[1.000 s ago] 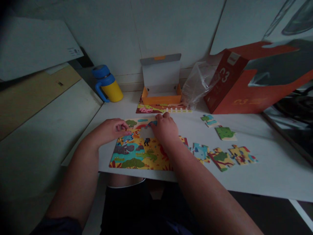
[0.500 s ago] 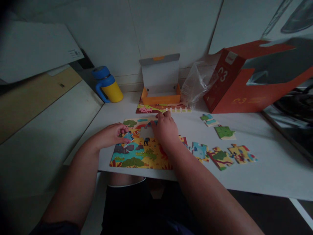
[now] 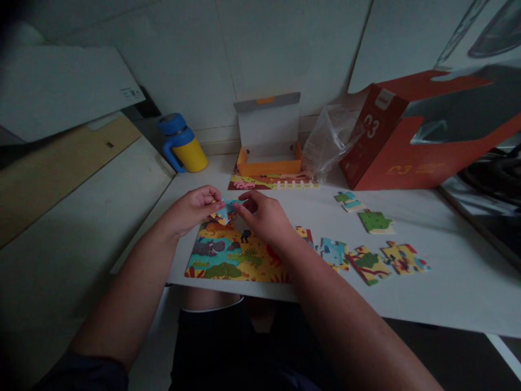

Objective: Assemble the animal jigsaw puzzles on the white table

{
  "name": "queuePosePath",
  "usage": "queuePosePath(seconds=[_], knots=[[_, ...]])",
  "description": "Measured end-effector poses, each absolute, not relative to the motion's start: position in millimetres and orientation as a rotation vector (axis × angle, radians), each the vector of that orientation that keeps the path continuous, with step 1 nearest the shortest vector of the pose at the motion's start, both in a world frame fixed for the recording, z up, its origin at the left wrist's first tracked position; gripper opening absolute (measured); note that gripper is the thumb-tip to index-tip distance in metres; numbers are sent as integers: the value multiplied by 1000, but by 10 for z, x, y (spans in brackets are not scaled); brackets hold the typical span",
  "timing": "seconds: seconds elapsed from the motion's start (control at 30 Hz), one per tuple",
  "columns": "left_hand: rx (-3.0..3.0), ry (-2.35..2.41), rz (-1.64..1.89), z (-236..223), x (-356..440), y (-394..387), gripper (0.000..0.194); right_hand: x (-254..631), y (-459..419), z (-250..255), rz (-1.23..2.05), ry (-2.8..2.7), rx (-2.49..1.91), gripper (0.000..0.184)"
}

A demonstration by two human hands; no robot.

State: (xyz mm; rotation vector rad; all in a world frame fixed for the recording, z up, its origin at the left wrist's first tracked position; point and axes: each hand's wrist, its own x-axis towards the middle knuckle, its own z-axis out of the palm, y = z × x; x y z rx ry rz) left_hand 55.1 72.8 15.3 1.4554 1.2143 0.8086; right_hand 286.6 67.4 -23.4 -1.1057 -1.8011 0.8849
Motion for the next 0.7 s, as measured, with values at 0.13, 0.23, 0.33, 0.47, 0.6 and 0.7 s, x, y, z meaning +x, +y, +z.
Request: queuePosePath(seconds=[0.13, 0.23, 0.33, 0.47, 0.6, 0.7], knots=[[1440, 1134, 801, 171, 710, 799, 37, 2883, 714, -271, 998, -1732, -1067, 37], [1493, 1107, 819, 73, 747, 855, 34, 2910, 750, -288, 982, -1708, -1098, 35], [1598, 1151, 939, -69, 693, 910, 29, 2929, 760, -293, 938, -1714, -1155, 31], [1898, 1378, 1084, -199, 551, 957, 21, 2931, 732, -275, 853, -1811, -1290, 26], [2052, 1495, 1045, -246, 486, 955, 18, 2921, 695, -262, 796, -1903, -1365, 27], [2093, 1477, 977, -263, 516, 933, 15, 2913, 682, -268, 749, -1956, -1386, 28]])
